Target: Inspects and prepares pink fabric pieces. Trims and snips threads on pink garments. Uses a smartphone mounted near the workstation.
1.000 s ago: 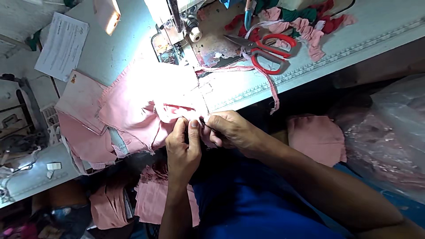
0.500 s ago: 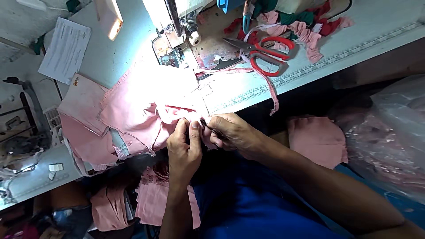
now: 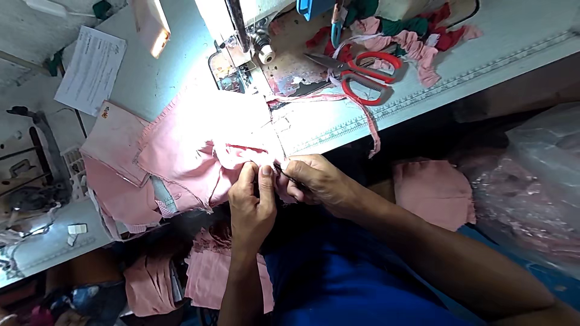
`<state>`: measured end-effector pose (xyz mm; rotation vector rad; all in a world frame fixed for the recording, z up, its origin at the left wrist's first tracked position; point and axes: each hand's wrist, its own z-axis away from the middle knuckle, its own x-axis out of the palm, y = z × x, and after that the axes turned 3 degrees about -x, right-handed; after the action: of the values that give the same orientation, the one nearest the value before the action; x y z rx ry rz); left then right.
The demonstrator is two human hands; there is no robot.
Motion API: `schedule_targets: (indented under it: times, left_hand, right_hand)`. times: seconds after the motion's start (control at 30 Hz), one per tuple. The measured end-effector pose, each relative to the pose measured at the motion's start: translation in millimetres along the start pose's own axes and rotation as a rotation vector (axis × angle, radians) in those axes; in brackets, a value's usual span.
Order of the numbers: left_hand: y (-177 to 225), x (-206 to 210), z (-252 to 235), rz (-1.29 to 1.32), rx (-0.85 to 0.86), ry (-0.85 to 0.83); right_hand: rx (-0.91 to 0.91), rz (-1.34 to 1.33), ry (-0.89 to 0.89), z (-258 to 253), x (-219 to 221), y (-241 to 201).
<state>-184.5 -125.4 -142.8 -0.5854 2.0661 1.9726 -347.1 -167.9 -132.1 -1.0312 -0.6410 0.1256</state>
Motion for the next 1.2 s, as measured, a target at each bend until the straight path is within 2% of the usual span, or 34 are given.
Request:
schedule_targets:
  times: [0.47, 0.77, 0.83, 0.93, 1.1, 1.13, 1.2]
  left_hand:
    - [-2, 0, 0, -0.025, 0.006, -0.006]
    - [-3, -1, -3, 0.033, 0.028, 0.018]
    - [-4, -1, -1, 0.038, 0.042, 0.022]
    - [-3, -3, -2, 0.046, 0.078, 0.050]
    - [-2, -9, -5, 0.096, 0.086, 0.089]
    - [-1, -8, -4, 0.078, 0.097, 0.128]
    - [2, 3, 1, -0.019, 0.169, 0.314]
  right_hand:
    - [-0.008, -0.005, 0.025, -2, 2, 0]
    - [-0.129, -0.061, 0.144, -4, 0, 5]
    - [-0.148, 0.051, 0.171, -3, -1, 1]
    - [-0.212, 0.416, 0.199, -7, -3, -6]
    - [-0.301, 0.417, 0.057, -21, -6, -8]
    - [-0.354, 0.423, 0.105, -21, -3, -7]
    - [-0.525, 0.502, 0.320, -22, 10, 0]
